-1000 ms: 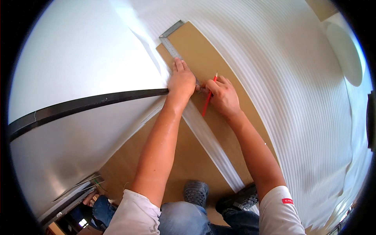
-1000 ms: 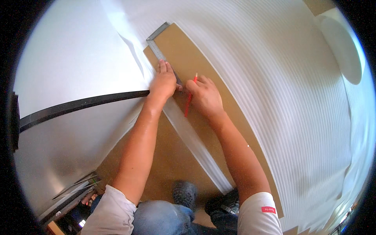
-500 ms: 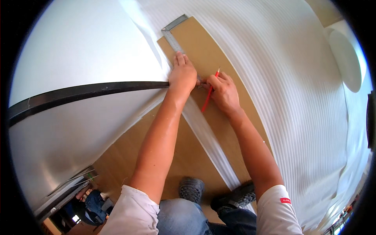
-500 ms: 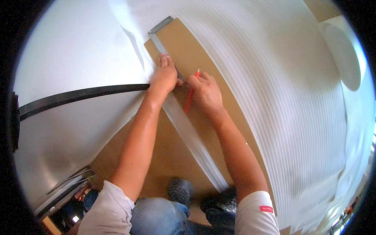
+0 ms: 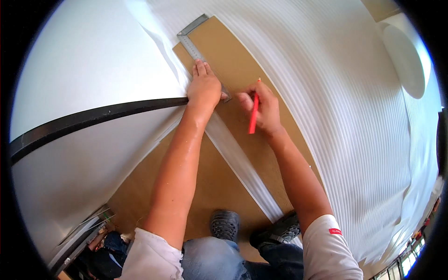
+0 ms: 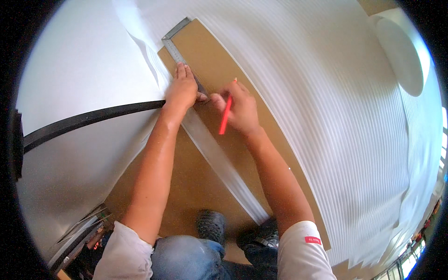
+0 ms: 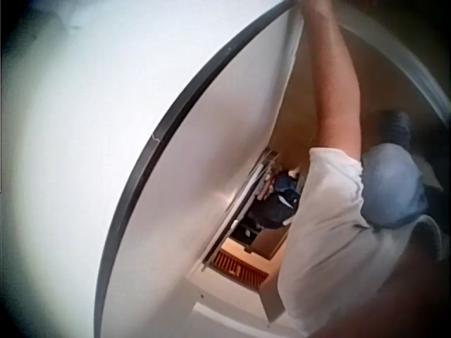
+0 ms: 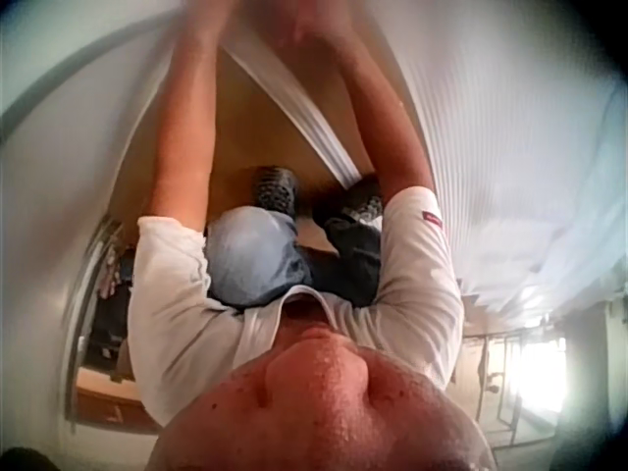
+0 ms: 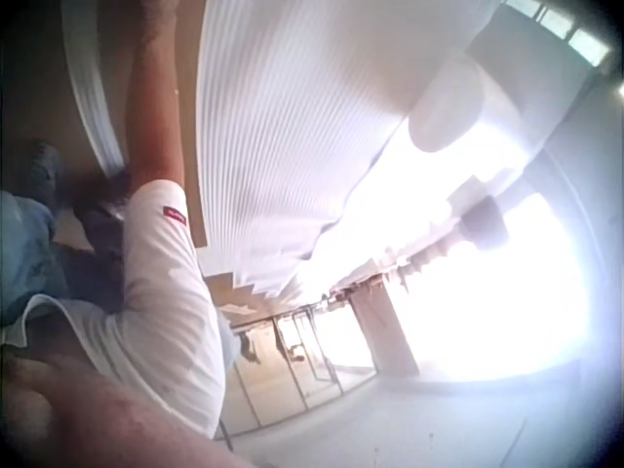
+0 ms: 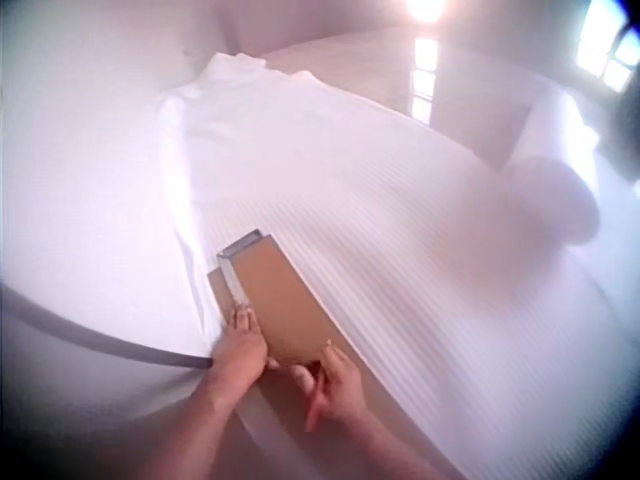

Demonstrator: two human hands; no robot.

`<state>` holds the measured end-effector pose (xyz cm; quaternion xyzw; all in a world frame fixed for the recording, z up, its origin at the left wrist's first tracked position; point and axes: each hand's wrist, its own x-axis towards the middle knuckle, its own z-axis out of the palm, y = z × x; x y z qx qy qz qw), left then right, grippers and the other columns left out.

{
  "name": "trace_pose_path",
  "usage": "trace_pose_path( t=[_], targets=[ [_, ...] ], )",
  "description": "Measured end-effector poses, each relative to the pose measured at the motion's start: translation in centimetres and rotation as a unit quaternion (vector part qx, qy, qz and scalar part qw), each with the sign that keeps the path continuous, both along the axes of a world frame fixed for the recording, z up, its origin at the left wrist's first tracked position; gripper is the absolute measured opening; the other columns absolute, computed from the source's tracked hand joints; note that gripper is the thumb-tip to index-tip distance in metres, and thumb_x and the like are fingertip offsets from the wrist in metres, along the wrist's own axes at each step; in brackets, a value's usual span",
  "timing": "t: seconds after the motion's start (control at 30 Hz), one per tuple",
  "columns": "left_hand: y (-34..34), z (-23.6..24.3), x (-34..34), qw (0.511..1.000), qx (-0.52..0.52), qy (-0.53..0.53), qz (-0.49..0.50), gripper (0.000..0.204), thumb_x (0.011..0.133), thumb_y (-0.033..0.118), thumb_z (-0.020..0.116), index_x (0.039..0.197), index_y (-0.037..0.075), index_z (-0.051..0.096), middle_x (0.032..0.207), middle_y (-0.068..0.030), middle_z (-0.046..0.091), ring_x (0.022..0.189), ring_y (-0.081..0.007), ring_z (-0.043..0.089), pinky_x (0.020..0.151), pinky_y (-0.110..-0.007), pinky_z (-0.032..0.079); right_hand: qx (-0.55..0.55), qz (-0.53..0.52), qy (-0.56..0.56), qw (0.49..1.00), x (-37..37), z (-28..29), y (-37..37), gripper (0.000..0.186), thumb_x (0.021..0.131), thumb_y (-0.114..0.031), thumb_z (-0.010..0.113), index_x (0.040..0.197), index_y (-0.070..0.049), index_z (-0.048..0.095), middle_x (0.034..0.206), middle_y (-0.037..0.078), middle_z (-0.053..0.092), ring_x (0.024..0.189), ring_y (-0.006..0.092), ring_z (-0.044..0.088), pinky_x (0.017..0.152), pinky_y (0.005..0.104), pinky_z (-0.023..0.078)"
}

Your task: The person marks flooring planks with a pencil and L-square, uses a hammer to tap pieces into place, and measures around a wall corner before taking a plank to a table saw to mark it for a custom cut.

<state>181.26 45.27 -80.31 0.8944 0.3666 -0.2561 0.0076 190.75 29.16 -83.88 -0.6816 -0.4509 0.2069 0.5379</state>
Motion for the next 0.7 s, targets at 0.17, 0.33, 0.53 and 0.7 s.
trace_pose_path(
  t=[0.17,0.33,0.53,0.7],
  targets=[
    [-0.1,1.2,-1.1,1.0,0.015,0.007,-0.001,0.115,0.072,0.038,0.089,0.151,-0.016,0.025,0.16,-0.0361,0.021,0.151,-0.044,0.026,0.123,-0.041,0.03,-0.002,-0.042,0.265,0.963,-0.3,1.8,1.6,0.025,0.101,-0.02,0.055,0.114,0.0,0.063,0.089,0.014,0.069,0.085,0.0222,0.066,0.078,0.0349,0.051],
    [-0.2,0.6,0.4,0.999,0.009,0.032,-0.002,0.112,0.077,0.049,0.081,0.152,-0.014,0.028,0.163,-0.0311,0.023,0.153,-0.0426,0.021,0.124,-0.041,0.024,0.039,-0.051,0.192,0.979,2.3,0.8,9.5,0.034,0.101,-0.025,0.055,0.122,0.0,0.064,0.092,0.015,0.069,0.086,0.0215,0.065,0.08,0.0354,0.051],
    [-0.9,-2.7,-0.6,0.998,0.061,-0.018,0.018,0.122,0.071,0.049,0.086,0.155,-0.012,0.022,0.164,-0.0313,0.015,0.154,-0.0411,0.02,0.121,-0.036,0.033,-0.039,0.002,0.196,0.98,3.2,-0.2,18.6,0.03,0.098,-0.03,0.06,0.108,-0.004,0.071,0.089,0.01,0.069,0.083,0.0208,0.062,0.076,0.035,0.05],
    [-0.7,-3.2,-1.5,0.991,0.053,-0.108,0.063,0.067,0.097,0.018,0.05,0.153,-0.012,0.03,0.165,-0.0293,0.02,0.15,-0.0413,0.03,0.122,-0.042,0.027,-0.094,0.028,0.114,0.989,1.9,0.8,21.8,0.029,0.095,-0.035,0.061,0.106,-0.01,0.071,0.09,0.019,0.071,0.083,0.036,0.068,0.076,0.044,0.053]
  ],
)
